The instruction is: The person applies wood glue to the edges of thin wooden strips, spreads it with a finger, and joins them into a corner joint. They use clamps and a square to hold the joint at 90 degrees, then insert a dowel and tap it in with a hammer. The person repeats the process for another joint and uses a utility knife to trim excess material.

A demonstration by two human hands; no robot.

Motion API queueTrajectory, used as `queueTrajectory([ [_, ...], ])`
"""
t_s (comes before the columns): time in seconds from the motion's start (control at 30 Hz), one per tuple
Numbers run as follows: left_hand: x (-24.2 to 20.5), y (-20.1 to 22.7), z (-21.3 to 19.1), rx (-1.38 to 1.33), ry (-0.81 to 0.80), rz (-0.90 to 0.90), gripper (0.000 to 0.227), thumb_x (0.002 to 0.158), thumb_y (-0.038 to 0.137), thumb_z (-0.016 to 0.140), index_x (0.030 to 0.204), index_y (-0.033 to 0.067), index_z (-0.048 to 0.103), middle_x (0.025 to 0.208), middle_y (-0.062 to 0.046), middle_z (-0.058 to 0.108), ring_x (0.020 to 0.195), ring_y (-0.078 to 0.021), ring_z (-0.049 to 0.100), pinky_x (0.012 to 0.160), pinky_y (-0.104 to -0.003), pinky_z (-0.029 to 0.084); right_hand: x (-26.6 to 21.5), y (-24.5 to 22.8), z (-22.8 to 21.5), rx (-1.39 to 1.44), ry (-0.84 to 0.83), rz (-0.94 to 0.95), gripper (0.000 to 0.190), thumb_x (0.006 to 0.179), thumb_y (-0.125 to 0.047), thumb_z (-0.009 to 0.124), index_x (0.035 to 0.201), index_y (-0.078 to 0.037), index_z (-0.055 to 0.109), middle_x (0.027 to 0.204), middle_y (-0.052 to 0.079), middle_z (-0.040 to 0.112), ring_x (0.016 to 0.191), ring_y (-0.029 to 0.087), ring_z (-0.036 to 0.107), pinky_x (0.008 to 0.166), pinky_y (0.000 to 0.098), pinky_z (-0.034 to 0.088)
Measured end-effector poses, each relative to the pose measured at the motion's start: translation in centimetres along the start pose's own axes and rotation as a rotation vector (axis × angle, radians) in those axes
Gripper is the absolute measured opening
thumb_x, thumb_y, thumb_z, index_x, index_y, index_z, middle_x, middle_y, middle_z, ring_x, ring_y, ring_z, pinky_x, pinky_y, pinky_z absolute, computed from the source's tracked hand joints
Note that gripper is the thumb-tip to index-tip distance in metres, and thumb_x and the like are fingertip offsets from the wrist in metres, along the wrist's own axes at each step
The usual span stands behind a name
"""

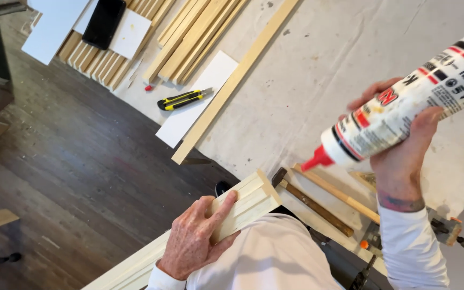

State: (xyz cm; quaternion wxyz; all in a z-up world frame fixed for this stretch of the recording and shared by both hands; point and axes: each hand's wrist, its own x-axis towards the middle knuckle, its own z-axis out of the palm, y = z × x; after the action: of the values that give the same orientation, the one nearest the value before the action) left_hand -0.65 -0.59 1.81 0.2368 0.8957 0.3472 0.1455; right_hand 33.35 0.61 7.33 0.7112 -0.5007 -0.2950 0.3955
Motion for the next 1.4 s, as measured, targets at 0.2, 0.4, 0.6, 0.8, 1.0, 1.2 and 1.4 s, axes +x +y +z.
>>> queueTrajectory([
  [0.2, -0.1, 0.1, -0.4, 0.008, 0.059, 0.049, 0.059, 0.094, 0.053, 0.05, 0.142, 0.0182, 0.046, 0.1, -0.009, 0.052, 0.072, -0.023, 0.055, 0.063, -0.035, 0.049, -2.0, -0.7, 3.9, 0.169, -0.032, 0.153, 0.069, 0.071, -0.067, 0.078, 0.101, -0.007, 0.064, 0.083, 0.006, 0.069, 0.069, 0.019, 0.07, 0.064, 0.0349, 0.062],
  [0.4, 0.0, 0.4, -0.3, 0.011, 0.071, 0.071, 0.058, 0.095, 0.051, 0.05, 0.142, 0.0175, 0.046, 0.102, -0.01, 0.052, 0.076, -0.0237, 0.056, 0.066, -0.036, 0.049, -1.6, 0.0, 5.2, 0.183, 0.029, 0.223, 0.067, 0.068, -0.066, 0.073, 0.097, -0.007, 0.062, 0.078, 0.005, 0.065, 0.067, 0.02, 0.066, 0.063, 0.0341, 0.055],
  [0.6, 0.2, 0.2, -0.4, 0.002, 0.036, 0.07, 0.06, 0.096, 0.052, 0.048, 0.145, 0.0174, 0.042, 0.096, -0.007, 0.049, 0.076, -0.023, 0.053, 0.066, -0.035, 0.049, -1.2, 0.5, 5.2, 0.171, 0.042, 0.244, 0.066, 0.068, -0.064, 0.076, 0.097, -0.007, 0.063, 0.077, 0.006, 0.066, 0.065, 0.021, 0.066, 0.064, 0.0349, 0.056],
  [0.8, 0.4, 0.1, -0.4, -0.018, 0.023, 0.059, 0.062, 0.094, 0.052, 0.05, 0.144, 0.016, 0.042, 0.098, -0.008, 0.051, 0.084, -0.0241, 0.056, 0.065, -0.037, 0.05, -0.5, 1.3, 4.5, 0.248, 0.126, 0.371, 0.068, 0.057, -0.061, 0.082, 0.095, -0.007, 0.061, 0.075, 0.006, 0.064, 0.065, 0.021, 0.064, 0.065, 0.0349, 0.055],
  [1.0, 0.7, 0.0, -0.7, -0.042, -0.003, 0.044, 0.063, 0.093, 0.051, 0.053, 0.144, 0.0165, 0.041, 0.099, -0.008, 0.051, 0.082, -0.0243, 0.056, 0.066, -0.037, 0.05, -0.6, 1.3, 4.6, 0.187, 0.143, 0.294, 0.068, 0.061, -0.061, 0.081, 0.095, -0.006, 0.061, 0.075, 0.008, 0.064, 0.065, 0.024, 0.066, 0.063, 0.0372, 0.057],
  [1.2, 0.7, 0.0, -0.8, -0.054, -0.007, 0.035, 0.063, 0.093, 0.051, 0.054, 0.144, 0.0175, 0.042, 0.1, -0.008, 0.052, 0.079, -0.0244, 0.057, 0.066, -0.036, 0.05, -0.7, 1.0, 4.6, 0.191, 0.116, 0.311, 0.069, 0.058, -0.063, 0.082, 0.093, -0.007, 0.061, 0.074, 0.006, 0.064, 0.064, 0.023, 0.065, 0.062, 0.036, 0.055],
  [1.4, 0.7, 0.1, -1.0, -0.053, -0.013, 0.05, 0.063, 0.093, 0.048, 0.057, 0.145, 0.0169, 0.04, 0.095, -0.006, 0.05, 0.077, -0.0233, 0.054, 0.063, -0.036, 0.049, -1.0, 1.0, 4.7, 0.133, 0.107, 0.227, 0.067, 0.068, -0.061, 0.076, 0.102, -0.005, 0.062, 0.077, 0.01, 0.066, 0.067, 0.026, 0.068, 0.062, 0.0407, 0.062],
])
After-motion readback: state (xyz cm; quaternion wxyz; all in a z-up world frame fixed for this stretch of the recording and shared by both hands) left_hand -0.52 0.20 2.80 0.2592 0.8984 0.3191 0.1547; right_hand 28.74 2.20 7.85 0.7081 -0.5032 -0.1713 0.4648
